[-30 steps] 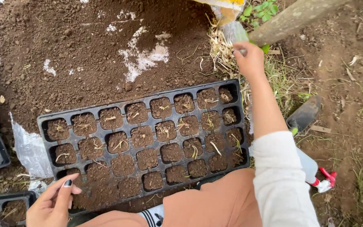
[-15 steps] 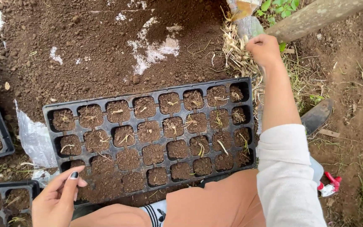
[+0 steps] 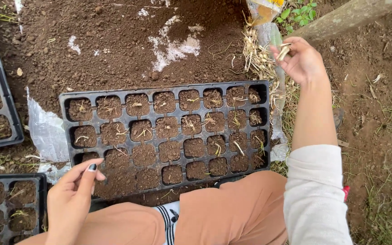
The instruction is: The person places small seeds into the cells of a black seedling tray filled with soil. They use their hands to pick up seeds and carefully position them in the soil, occasionally adjusting the tray.
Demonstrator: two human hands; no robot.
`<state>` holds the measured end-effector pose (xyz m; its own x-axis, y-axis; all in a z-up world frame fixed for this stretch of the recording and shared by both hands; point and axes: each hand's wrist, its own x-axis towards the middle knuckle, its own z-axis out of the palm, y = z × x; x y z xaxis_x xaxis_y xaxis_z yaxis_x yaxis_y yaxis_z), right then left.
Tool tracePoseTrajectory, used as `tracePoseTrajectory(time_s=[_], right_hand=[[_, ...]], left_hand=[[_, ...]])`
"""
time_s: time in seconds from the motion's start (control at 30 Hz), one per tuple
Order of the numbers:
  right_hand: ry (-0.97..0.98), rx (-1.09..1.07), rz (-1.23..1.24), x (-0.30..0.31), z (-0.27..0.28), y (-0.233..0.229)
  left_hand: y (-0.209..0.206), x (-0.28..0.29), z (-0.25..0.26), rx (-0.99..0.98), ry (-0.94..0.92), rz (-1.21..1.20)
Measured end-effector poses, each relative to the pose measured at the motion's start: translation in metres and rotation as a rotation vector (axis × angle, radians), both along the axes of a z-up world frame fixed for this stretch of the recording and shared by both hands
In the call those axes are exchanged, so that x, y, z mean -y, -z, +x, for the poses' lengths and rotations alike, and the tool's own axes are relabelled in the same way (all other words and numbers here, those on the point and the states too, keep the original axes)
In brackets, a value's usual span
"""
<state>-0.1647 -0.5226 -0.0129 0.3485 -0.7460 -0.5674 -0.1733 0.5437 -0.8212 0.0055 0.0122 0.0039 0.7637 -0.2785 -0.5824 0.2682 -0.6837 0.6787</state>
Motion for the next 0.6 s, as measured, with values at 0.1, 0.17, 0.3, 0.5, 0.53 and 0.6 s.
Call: tracePoseTrajectory(time_s=[0.1, 0.17, 0.3, 0.5, 0.53, 0.6], right_hand=[[0.229, 0.111, 0.132, 0.001, -0.005, 0.009], [0.249, 0.086, 0.135, -0.003, -0.004, 0.005], [0.064, -0.029, 0.093, -0.036, -0.004, -0.020], [-0.262, -0.283, -0.062, -0.116, -0.014, -0.054], [-0.274, -0.290, -0.051, -0.142, -0.018, -0.059], [-0.494, -0.502, -0.200, -0.190, -0.026, -0.074]], left_hand=[[0.003, -0.005, -0.001, -0.002, 0.000, -0.020], [0.002, -0.005, -0.002, 0.007, 0.001, -0.048], [-0.002, -0.006, -0.003, 0.020, 0.017, -0.106], [0.004, -0.012, -0.001, 0.151, 0.114, -0.149], [0.000, -0.013, -0.003, 0.142, 0.105, -0.137], [-0.005, -0.010, -0.008, 0.216, 0.059, -0.345]])
